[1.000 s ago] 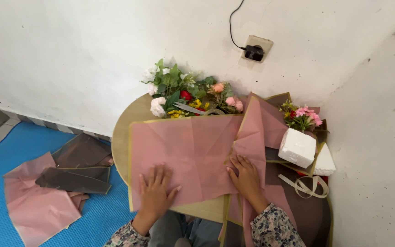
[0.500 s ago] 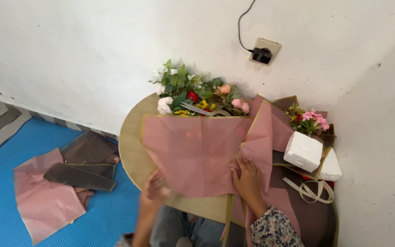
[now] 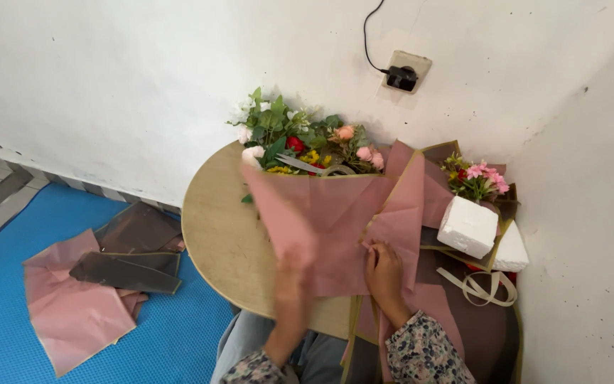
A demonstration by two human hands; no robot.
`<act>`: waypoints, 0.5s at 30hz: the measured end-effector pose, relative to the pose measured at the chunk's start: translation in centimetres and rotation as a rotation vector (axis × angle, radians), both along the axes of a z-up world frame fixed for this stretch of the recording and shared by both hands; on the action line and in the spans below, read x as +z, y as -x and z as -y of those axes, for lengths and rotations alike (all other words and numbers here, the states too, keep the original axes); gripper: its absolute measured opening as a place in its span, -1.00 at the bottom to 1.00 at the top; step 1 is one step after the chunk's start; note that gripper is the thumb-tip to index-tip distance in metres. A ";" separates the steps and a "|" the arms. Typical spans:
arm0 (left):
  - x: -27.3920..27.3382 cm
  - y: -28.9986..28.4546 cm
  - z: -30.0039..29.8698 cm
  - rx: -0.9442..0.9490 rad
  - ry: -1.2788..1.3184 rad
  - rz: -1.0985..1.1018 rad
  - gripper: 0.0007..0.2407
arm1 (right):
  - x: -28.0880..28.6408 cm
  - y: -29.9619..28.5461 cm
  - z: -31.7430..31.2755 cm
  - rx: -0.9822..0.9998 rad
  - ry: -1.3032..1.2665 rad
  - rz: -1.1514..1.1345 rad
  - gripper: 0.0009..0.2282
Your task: The person is layering and folding multiple sheets of pink wrapping paper on a table to create a base for a flower bouquet.
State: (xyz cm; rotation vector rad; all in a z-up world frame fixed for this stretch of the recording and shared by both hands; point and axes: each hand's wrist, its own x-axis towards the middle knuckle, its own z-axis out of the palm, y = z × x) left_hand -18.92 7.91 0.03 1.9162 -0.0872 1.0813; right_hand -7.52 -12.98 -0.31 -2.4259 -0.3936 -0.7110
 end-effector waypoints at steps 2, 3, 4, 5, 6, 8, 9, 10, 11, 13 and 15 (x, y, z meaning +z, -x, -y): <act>-0.6 -1.0 1.3 0.011 -0.297 -0.061 -0.53 | -0.2 0.1 -0.1 0.008 -0.014 0.007 -0.87; -0.9 -1.5 2.1 0.024 -0.594 -0.122 -0.41 | -0.2 0.0 0.0 0.019 -0.027 0.014 -0.89; -1.0 -1.7 2.3 0.023 -0.592 -0.119 -0.41 | -0.5 0.0 0.1 0.017 -0.025 0.016 -0.89; -1.0 -1.9 2.5 -0.059 -0.659 -0.092 -0.40 | -0.8 -0.1 0.3 0.045 0.035 0.054 -0.81; -1.1 -2.2 2.5 -0.141 -0.731 -0.064 -0.39 | -1.1 -0.3 0.2 0.071 0.090 0.094 -0.64; -2.0 -3.3 2.5 -0.148 -0.803 0.009 -0.53 | -2.7 -0.9 0.9 0.038 0.145 0.109 -0.57; -2.5 -3.6 2.5 -0.154 -0.871 0.078 -0.65 | -3.6 -1.1 1.2 0.009 0.202 0.121 -0.47; -2.7 -3.7 2.1 -0.156 -0.872 0.078 -0.65 | -3.3 -0.8 1.0 0.008 0.201 0.120 -0.47; -2.8 -3.8 1.8 -0.150 -0.889 0.010 -0.55 | -3.0 -0.5 0.9 -0.004 0.136 0.056 -0.66; -2.5 -4.4 1.0 -0.140 -0.910 -0.051 -0.45 | -2.4 -0.7 0.4 -0.016 0.067 0.001 -0.83; -2.2 -4.5 0.4 -0.091 -0.950 -0.041 -0.47 | -2.2 -0.4 0.2 -0.026 0.065 0.025 -0.91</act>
